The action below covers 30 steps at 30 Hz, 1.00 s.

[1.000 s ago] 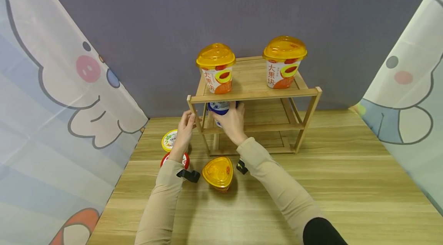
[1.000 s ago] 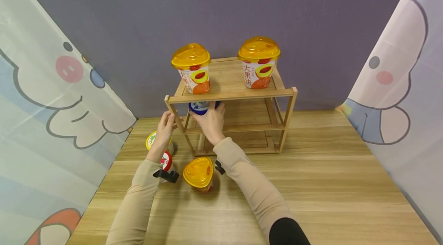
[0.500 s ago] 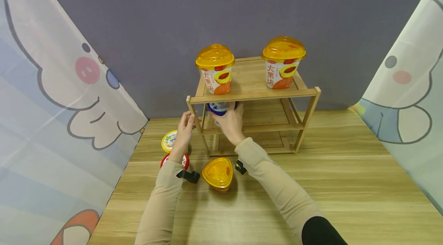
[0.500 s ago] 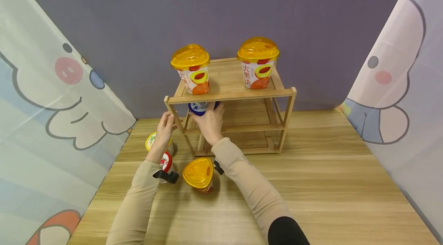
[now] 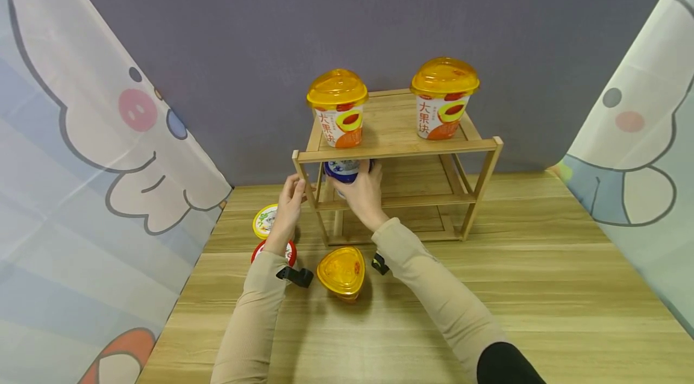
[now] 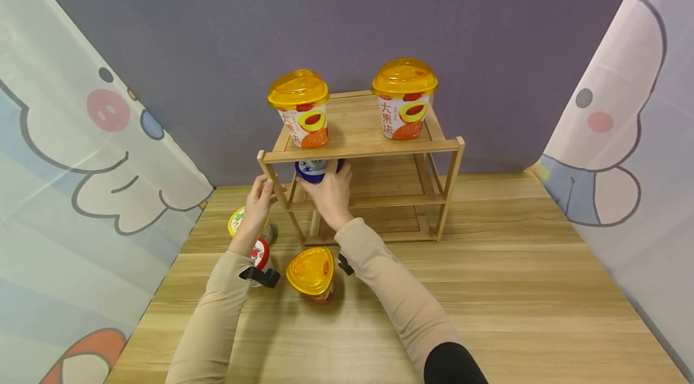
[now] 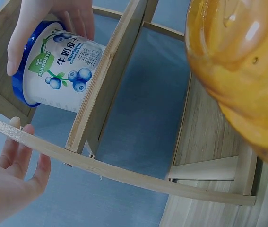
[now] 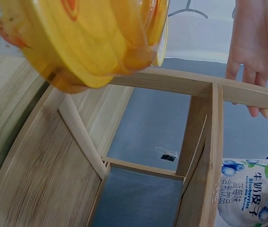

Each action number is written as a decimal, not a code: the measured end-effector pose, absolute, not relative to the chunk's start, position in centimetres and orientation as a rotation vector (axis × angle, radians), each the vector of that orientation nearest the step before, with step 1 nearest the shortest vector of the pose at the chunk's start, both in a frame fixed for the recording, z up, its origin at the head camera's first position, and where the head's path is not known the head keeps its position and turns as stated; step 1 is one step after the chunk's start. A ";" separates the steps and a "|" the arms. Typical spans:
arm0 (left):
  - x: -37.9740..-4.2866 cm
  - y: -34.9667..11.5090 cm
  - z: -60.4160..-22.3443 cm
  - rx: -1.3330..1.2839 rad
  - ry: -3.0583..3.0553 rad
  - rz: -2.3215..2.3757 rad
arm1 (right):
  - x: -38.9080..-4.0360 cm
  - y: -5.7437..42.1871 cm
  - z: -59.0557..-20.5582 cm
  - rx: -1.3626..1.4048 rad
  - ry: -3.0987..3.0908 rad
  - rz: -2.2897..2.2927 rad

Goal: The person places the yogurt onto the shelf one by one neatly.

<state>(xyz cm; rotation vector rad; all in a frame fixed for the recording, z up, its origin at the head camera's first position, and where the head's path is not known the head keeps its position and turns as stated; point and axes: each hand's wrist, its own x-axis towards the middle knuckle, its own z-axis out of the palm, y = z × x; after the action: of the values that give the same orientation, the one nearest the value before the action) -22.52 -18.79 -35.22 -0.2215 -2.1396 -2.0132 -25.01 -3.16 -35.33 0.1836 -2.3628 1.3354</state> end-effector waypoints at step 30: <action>-22.4 -18.8 -35.2 -0.203 -2.180 -1.990 | -21.7 1.6 -35.3 0.281 -2.337 1.435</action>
<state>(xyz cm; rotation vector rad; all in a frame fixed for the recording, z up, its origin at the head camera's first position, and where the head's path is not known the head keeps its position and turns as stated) -22.43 -18.81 -35.17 -0.2032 -2.1800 -1.9899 -21.66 1.59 -35.31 0.2807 -2.3368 1.4349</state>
